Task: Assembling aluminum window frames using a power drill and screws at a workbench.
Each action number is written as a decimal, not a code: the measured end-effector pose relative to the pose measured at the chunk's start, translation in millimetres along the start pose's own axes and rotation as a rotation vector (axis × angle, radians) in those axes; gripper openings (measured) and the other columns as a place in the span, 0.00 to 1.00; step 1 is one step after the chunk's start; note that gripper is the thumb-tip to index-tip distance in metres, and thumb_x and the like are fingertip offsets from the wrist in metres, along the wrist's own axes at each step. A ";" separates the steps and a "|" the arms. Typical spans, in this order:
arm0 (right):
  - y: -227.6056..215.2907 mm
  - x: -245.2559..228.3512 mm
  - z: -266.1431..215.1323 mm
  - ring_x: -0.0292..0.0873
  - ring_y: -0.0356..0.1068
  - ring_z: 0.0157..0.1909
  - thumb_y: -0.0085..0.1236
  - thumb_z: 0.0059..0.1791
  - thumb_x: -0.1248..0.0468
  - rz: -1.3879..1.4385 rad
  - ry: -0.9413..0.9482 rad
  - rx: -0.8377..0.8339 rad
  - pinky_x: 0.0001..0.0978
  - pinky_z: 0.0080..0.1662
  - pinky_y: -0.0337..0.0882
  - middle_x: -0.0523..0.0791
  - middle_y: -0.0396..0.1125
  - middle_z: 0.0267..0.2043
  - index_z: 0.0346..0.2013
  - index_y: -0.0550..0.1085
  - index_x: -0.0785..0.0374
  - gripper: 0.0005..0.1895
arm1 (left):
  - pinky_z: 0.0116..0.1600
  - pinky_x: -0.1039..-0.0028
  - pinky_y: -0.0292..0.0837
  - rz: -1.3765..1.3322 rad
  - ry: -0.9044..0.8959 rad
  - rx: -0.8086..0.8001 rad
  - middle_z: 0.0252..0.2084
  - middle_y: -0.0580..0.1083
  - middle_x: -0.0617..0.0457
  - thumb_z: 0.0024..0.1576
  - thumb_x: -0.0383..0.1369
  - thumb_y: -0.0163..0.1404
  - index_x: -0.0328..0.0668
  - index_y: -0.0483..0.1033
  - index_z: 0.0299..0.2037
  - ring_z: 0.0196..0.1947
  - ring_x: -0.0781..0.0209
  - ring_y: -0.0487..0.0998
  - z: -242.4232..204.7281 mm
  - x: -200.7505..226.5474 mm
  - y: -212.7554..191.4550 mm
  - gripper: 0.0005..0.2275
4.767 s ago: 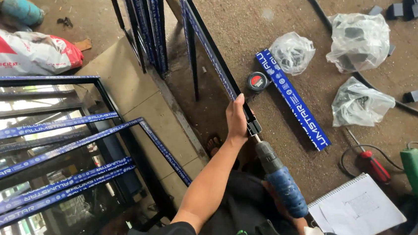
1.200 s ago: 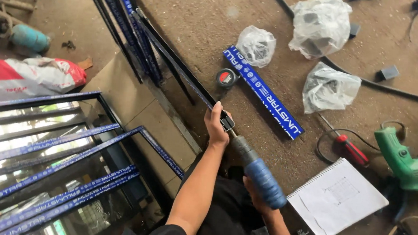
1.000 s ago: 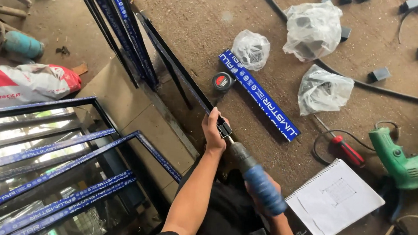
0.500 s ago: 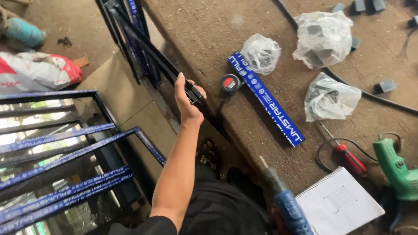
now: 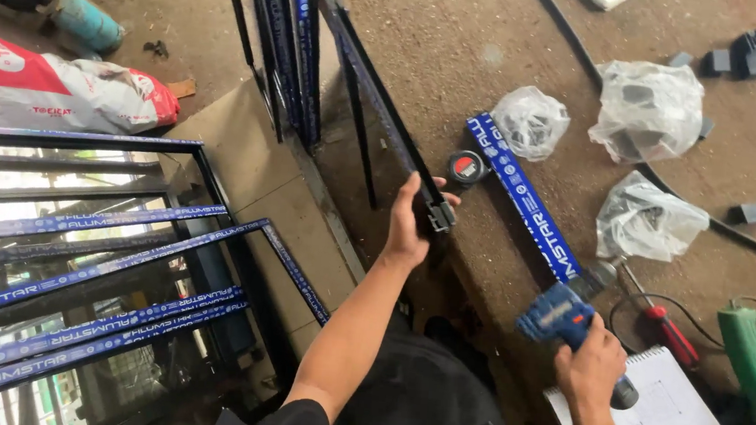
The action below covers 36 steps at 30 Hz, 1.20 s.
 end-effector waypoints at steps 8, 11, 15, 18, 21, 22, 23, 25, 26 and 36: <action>-79.0 -244.7 37.0 0.60 0.63 0.68 0.74 0.39 0.63 0.946 -0.173 -0.014 0.51 0.68 0.61 0.57 0.66 0.62 0.69 0.66 0.61 0.44 | 0.57 0.65 0.72 -0.187 -0.055 -0.331 0.50 0.79 0.42 0.54 0.24 0.57 0.46 0.75 0.61 0.51 0.50 0.80 23.9 5.4 -7.7 0.22; -72.6 -306.4 57.3 0.47 0.60 0.67 0.70 0.41 0.72 1.211 -0.261 -0.007 0.47 0.68 0.60 0.57 0.62 0.65 0.73 0.57 0.65 0.48 | 0.39 0.68 0.78 -0.269 -0.124 -0.553 0.41 0.81 0.40 0.49 0.11 0.56 0.40 0.72 0.59 0.39 0.50 0.84 50.7 -10.0 -16.2 0.27; -58.4 -299.6 75.6 0.43 0.72 0.51 0.70 0.42 0.78 1.227 -0.288 0.220 0.40 0.53 0.73 0.54 0.72 0.49 0.58 0.72 0.72 0.29 | 0.43 0.61 0.81 -0.153 -0.125 -0.728 0.42 0.81 0.37 0.44 0.09 0.61 0.31 0.78 0.50 0.42 0.48 0.85 96.8 -32.0 -28.0 0.23; -45.7 -283.5 82.9 0.42 0.74 0.46 0.71 0.41 0.78 1.217 -0.242 0.264 0.39 0.48 0.76 0.53 0.73 0.43 0.54 0.74 0.71 0.27 | 0.46 0.62 0.81 -0.077 -0.130 -0.750 0.42 0.81 0.40 0.42 0.11 0.64 0.30 0.80 0.48 0.43 0.50 0.84 90.9 -14.5 -15.9 0.22; -53.1 -298.2 81.6 0.40 0.72 0.43 0.73 0.40 0.75 1.087 -0.212 0.321 0.38 0.47 0.72 0.50 0.73 0.41 0.51 0.76 0.66 0.25 | 0.46 0.62 0.82 -0.072 -0.154 -0.769 0.42 0.80 0.42 0.42 0.10 0.64 0.30 0.80 0.47 0.44 0.49 0.84 88.1 -13.0 -15.8 0.21; -59.5 -306.9 80.0 0.41 0.69 0.42 0.74 0.39 0.72 0.973 -0.217 0.350 0.39 0.47 0.69 0.49 0.73 0.41 0.49 0.78 0.64 0.25 | 0.45 0.61 0.83 -0.098 -0.166 -0.789 0.42 0.80 0.41 0.43 0.09 0.63 0.30 0.79 0.48 0.44 0.47 0.84 88.4 -18.0 -16.1 0.22; -60.4 -309.9 76.1 0.41 0.69 0.42 0.74 0.39 0.72 0.968 -0.203 0.369 0.39 0.47 0.69 0.49 0.73 0.41 0.49 0.78 0.64 0.25 | 0.45 0.61 0.83 -0.097 -0.182 -0.806 0.42 0.80 0.41 0.43 0.09 0.63 0.30 0.79 0.48 0.44 0.47 0.84 88.5 -20.9 -21.0 0.22; -59.7 -314.5 69.2 0.35 0.68 0.40 0.75 0.38 0.70 0.946 -0.157 0.389 0.31 0.45 0.69 0.43 0.73 0.39 0.47 0.78 0.59 0.24 | 0.47 0.61 0.81 -0.100 -0.212 -0.848 0.44 0.79 0.41 0.47 0.10 0.61 0.28 0.78 0.50 0.45 0.46 0.83 87.8 -27.9 -32.2 0.20; -56.9 -313.1 64.2 0.35 0.68 0.40 0.75 0.38 0.70 0.942 -0.146 0.398 0.31 0.45 0.69 0.43 0.73 0.39 0.47 0.78 0.59 0.24 | 0.47 0.61 0.81 -0.100 -0.225 -0.855 0.44 0.79 0.41 0.47 0.10 0.61 0.28 0.78 0.50 0.45 0.46 0.83 77.7 -14.0 -30.1 0.20; -58.4 -320.3 5.7 0.45 0.75 0.42 0.72 0.39 0.75 0.999 -0.229 0.411 0.38 0.46 0.73 0.52 0.73 0.40 0.43 0.77 0.67 0.19 | 0.37 0.74 0.74 -0.304 -0.105 0.090 0.34 0.69 0.60 0.59 0.43 0.56 0.54 0.71 0.43 0.30 0.67 0.73 138.6 110.2 -82.0 0.10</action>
Point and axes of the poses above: each hand's wrist, its own z-axis towards the middle knuckle, its own y-axis out of the palm, x = y × z, the point moved 6 cm from there along z, towards the middle knuckle
